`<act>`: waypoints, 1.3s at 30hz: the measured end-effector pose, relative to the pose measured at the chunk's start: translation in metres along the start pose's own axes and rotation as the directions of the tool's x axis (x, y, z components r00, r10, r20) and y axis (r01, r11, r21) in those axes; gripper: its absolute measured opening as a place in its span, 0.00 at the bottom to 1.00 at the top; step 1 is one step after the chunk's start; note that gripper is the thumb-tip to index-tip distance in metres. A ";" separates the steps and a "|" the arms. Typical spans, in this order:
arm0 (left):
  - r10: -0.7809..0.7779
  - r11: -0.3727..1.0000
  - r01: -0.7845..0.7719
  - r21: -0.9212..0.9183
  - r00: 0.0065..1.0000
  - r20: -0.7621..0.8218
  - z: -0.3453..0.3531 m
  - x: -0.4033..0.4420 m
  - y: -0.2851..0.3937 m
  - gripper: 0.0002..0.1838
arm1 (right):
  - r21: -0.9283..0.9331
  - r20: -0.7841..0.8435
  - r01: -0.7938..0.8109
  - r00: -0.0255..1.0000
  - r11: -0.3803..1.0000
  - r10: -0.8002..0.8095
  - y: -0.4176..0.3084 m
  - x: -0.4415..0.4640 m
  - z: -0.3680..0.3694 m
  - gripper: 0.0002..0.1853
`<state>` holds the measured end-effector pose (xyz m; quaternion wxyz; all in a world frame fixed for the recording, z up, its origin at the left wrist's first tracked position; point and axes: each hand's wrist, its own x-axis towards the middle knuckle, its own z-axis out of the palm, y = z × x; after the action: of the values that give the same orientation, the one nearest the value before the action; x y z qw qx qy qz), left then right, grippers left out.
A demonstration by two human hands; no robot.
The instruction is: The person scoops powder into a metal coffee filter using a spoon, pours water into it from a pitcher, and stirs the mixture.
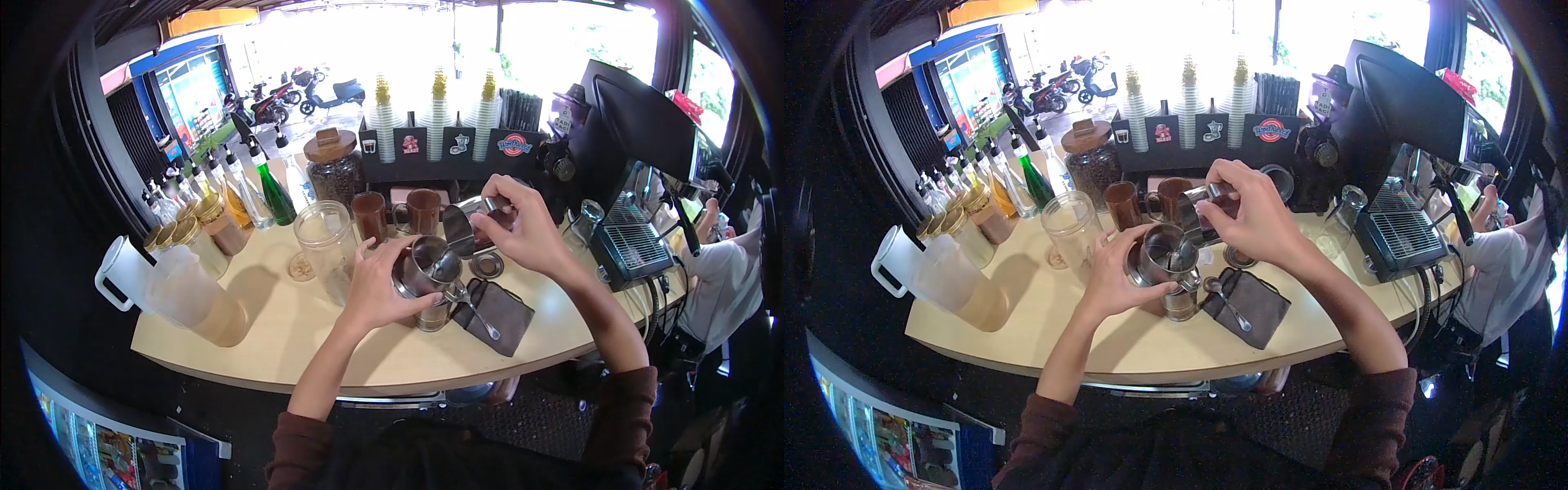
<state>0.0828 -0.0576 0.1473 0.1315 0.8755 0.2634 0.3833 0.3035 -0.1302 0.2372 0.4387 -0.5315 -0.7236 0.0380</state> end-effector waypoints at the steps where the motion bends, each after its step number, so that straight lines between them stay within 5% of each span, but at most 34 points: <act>1: -0.001 1.000 0.001 0.000 1.000 0.000 0.000 0.000 0.000 0.45 | -0.021 0.002 0.009 1.000 1.000 -0.009 -0.001 0.001 0.000 0.13; 15: -0.191 0.948 0.174 -0.267 0.981 -0.036 0.022 -0.010 -0.002 0.43 | 0.031 0.024 0.046 0.999 0.998 -0.047 -0.011 0.014 0.009 0.13; 27: -0.210 0.871 0.143 -0.471 0.973 -0.093 0.032 -0.004 0.002 0.42 | 0.032 0.010 0.121 0.993 0.992 -0.122 -0.025 0.014 0.010 0.10; 39: -0.117 0.987 0.100 -0.123 0.982 -0.145 0.031 -0.009 0.004 0.45 | -0.037 -0.012 0.097 0.995 0.995 -0.098 -0.016 0.005 0.003 0.11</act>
<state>0.1020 -0.0664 0.1225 0.1820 0.8190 0.2975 0.4556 0.2895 -0.1320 0.2474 0.4351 -0.5039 -0.7462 -0.0004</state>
